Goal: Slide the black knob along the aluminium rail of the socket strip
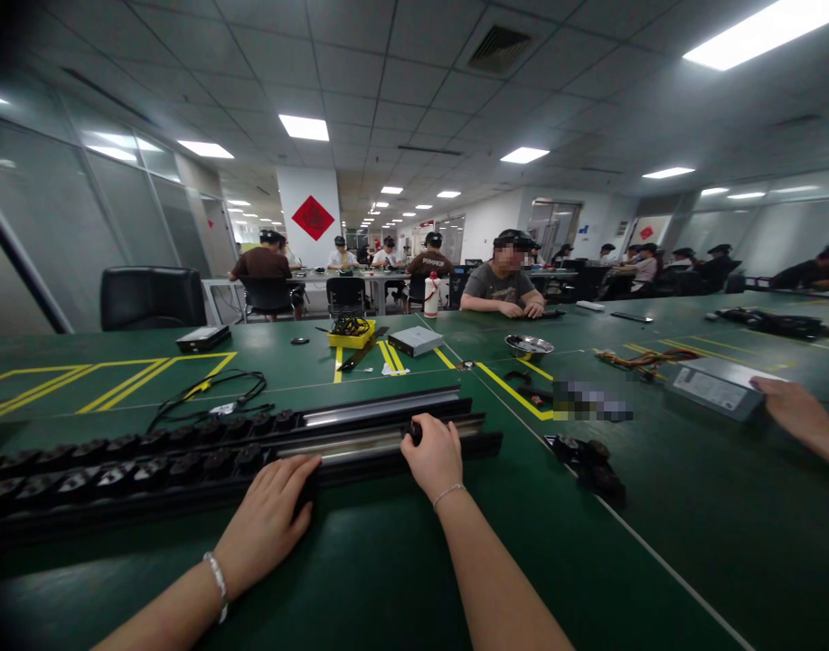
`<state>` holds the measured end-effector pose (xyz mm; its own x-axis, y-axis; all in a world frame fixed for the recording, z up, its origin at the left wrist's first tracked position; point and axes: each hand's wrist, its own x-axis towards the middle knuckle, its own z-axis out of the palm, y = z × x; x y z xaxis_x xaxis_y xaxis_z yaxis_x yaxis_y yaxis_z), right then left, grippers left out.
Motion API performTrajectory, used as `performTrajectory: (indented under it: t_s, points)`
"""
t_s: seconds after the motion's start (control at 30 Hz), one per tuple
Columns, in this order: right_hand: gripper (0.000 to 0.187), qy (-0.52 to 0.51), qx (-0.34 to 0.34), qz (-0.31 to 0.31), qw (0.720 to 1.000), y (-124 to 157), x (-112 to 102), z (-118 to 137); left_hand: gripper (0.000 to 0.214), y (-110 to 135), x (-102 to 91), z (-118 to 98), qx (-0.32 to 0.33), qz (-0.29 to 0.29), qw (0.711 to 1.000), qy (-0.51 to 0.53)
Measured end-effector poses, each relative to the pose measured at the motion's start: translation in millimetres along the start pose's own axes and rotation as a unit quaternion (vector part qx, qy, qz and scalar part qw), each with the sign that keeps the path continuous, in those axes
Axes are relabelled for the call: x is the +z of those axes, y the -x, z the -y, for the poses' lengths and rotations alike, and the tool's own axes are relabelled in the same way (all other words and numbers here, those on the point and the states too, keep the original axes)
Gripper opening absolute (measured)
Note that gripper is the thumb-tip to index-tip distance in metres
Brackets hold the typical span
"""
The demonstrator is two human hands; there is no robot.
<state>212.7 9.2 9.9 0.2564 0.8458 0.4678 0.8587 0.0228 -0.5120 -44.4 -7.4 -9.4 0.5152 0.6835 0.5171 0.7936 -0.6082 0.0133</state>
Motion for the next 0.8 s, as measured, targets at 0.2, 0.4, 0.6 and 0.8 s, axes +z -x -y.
performTrajectory:
  t_s: [0.2, 0.4, 0.6, 0.8]
  points:
    - [0.025, 0.013, -0.004, -0.010, 1.000, 0.9, -0.8, -2.0, 0.049, -0.1, 0.8, 0.9, 0.002, 0.001, 1.000, 0.004]
    - [0.025, 0.013, 0.002, -0.010, 1.000, 0.2, 0.4, -3.1, 0.049, 0.4, -0.5, 0.9, 0.003, -0.005, 1.000, 0.007]
    - [0.024, 0.013, -0.001, -0.002, 1.000, -0.3, -0.5, -2.6, 0.047, -0.7, -1.5, -0.9, -0.002, -0.006, 1.000, 0.008]
    - [0.025, 0.015, 0.003, -0.006, 1.000, -1.1, 0.2, -2.8, 0.048, -0.8, -1.7, -0.8, 0.001, -0.010, 1.000, 0.007]
